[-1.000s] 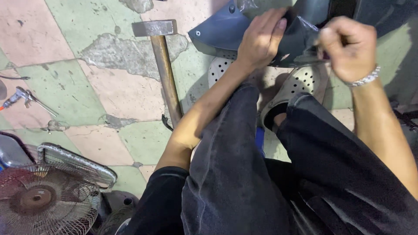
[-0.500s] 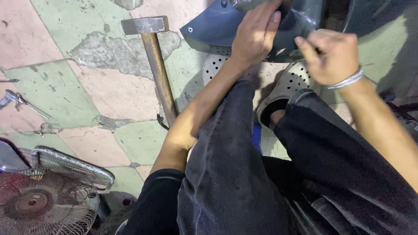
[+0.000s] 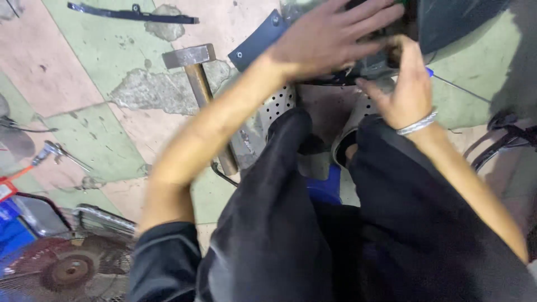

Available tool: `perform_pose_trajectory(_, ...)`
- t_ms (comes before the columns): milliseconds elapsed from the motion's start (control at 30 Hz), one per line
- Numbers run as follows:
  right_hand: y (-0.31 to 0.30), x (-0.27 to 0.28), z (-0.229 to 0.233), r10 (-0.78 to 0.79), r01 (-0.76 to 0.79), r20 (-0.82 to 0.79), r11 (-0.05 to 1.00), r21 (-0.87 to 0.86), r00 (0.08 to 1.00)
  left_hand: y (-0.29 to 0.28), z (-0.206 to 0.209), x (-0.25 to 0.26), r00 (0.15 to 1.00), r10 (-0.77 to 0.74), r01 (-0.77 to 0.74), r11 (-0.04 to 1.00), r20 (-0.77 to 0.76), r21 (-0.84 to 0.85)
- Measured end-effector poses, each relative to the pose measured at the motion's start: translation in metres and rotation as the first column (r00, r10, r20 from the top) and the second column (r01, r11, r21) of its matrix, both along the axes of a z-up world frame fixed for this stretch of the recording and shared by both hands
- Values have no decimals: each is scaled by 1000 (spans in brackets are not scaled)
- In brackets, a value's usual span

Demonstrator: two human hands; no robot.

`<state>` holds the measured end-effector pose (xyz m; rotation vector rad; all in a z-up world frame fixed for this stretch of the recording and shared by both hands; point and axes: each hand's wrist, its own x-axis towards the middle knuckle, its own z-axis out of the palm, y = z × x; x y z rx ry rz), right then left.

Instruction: The person sits on a low stool with a motorcycle front fairing panel across their lap. They align the panel with the motorcycle, press its mounting tabs into place, insert screws by hand, and drive a screw with a screwdriver while holding the panel steady.

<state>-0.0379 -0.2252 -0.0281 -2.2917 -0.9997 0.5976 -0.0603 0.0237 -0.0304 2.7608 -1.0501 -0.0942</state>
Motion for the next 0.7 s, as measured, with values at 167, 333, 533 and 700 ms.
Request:
perform_pose_trajectory(167, -18, -18, -45, -263, 184, 326, 949, 254, 908, -29, 1, 52, 858, -311, 357, 933, 409, -40)
perform_pose_trajectory(333, -16, -7, -59, -403, 278, 230, 858, 432, 886, -56, 12, 70, 783, -506, 464, 862, 362, 203)
perform_pose_trajectory(533, -20, -5, -62, -478, 328, 160, 774, 542, 864, -55, 18, 73, 754, -611, 495, 770, 240, 403)
perform_pose_trajectory(700, -23, -5, -52, -529, 328, 195, 733, 596, 826, -58, 7, 64, 810, -509, 470, 861, 291, 196)
